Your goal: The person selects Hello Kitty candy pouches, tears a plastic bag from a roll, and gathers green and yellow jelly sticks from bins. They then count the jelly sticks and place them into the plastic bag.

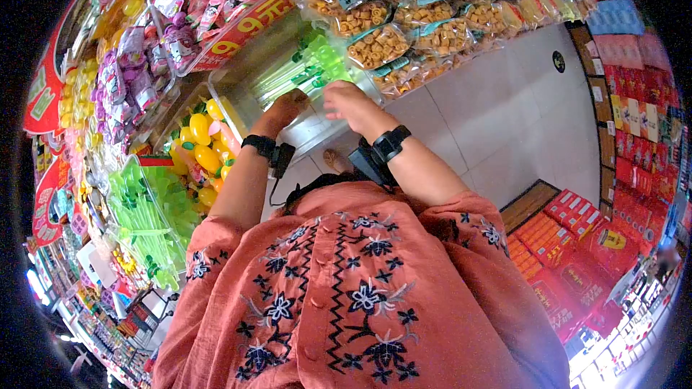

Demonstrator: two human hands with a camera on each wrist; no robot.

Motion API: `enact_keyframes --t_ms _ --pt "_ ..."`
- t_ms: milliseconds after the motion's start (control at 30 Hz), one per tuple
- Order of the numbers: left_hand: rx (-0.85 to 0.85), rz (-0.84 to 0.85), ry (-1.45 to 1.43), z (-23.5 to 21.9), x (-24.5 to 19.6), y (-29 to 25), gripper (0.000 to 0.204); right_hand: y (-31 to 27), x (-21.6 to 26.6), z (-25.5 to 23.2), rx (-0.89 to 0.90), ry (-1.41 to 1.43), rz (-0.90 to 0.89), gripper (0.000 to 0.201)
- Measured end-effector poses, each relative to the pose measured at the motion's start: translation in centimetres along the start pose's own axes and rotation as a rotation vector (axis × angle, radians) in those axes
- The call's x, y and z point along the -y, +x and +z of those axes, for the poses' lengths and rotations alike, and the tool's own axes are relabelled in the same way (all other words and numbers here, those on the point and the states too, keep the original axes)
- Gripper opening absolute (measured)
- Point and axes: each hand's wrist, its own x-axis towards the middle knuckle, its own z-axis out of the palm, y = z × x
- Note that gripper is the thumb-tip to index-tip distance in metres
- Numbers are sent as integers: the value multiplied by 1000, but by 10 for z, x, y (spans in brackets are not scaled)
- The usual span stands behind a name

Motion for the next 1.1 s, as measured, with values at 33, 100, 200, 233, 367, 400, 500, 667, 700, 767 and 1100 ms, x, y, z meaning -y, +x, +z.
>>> enact_keyframes --t_ms 33,100,200,233,367,400,500,667,700,767,1100 --pt "-20 17 47 4 6 4 34 -2 0 1 41 -100 -19 32" --pt "-33 21 130 6 7 9 30 -1 0 4 96 -366 -56 34" --pt "-23 -19 238 6 -5 12 27 14 -8 17 109 -892 -256 34" --pt "-23 -33 272 8 -5 13 26 16 -13 18 115 -911 -254 32" --pt "-30 -5 513 12 -18 6 26 12 -14 21 154 -971 -230 29" --pt "-31 6 543 12 -21 4 26 12 -12 21 159 -972 -220 29" --pt "-47 34 627 10 -29 0 27 11 -5 18 164 -1004 -202 29" --pt "-60 43 656 14 -31 0 28 16 -4 11 147 -1138 -217 30" --pt "-69 54 651 15 -30 0 28 19 -5 9 161 -1180 -206 31" --pt "-87 76 640 18 -29 0 27 25 -8 5 174 -1243 -198 32" --pt "-149 181 603 14 -26 5 20 29 5 4 107 -1328 -116 46"
